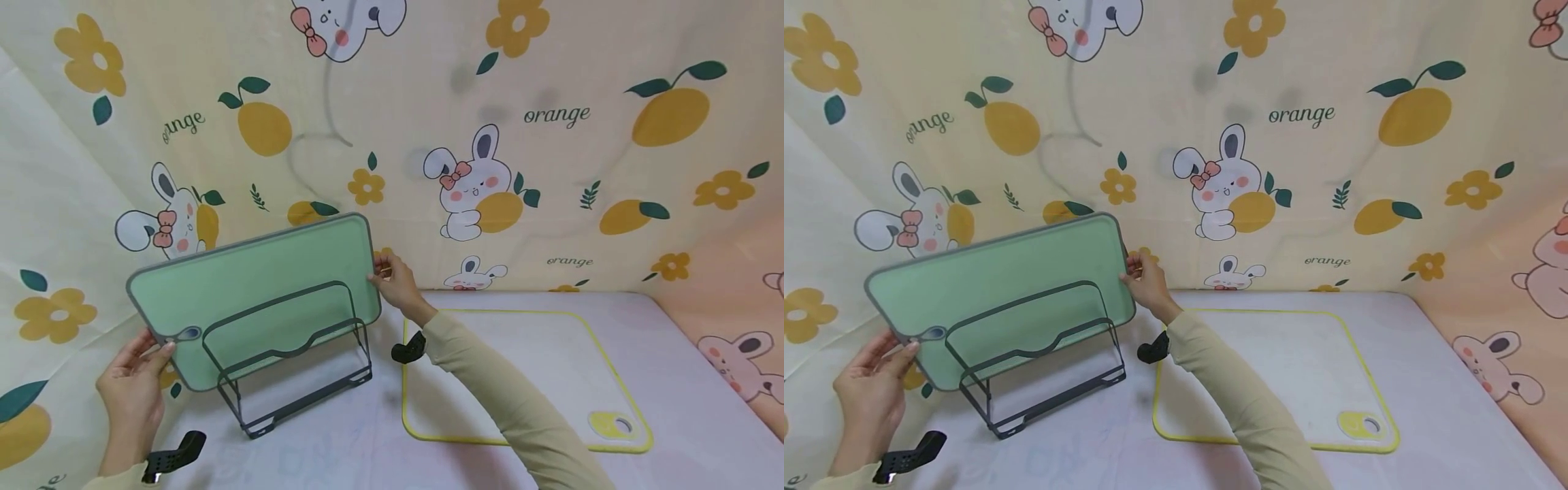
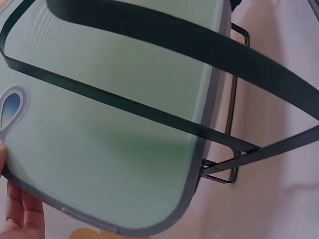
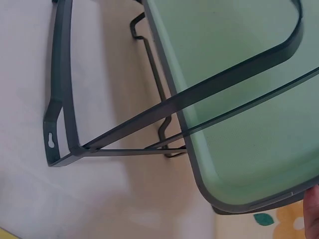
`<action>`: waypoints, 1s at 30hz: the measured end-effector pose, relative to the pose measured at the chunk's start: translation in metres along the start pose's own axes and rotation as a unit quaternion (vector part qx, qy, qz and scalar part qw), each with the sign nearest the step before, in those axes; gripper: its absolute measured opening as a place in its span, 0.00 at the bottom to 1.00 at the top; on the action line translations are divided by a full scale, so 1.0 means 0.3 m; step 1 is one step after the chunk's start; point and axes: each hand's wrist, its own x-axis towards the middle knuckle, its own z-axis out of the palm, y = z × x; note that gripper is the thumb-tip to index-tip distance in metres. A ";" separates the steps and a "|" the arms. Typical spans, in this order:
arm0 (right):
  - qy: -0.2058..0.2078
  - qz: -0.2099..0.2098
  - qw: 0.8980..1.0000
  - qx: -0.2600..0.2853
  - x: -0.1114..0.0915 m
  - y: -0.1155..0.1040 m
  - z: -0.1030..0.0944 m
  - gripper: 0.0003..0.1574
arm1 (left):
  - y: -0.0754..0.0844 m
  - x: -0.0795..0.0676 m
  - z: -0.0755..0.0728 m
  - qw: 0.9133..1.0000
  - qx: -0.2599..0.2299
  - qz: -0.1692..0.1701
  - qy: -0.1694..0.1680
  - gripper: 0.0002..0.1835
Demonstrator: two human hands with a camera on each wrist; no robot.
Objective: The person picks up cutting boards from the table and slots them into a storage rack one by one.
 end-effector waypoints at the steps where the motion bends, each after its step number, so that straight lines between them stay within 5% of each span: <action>1: -0.001 0.001 1.000 -0.001 -0.001 0.006 0.002 0.14 | -0.005 -0.002 -0.003 1.000 0.002 -0.003 0.002 0.23; 18: -0.003 0.002 1.000 0.013 -0.032 0.039 0.019 0.14 | -0.078 -0.018 -0.030 1.000 -0.019 0.014 0.009 0.22; 30: 0.001 -0.003 1.000 0.004 -0.034 0.047 0.008 0.15 | -0.060 -0.017 -0.023 0.999 0.017 -0.039 0.002 0.19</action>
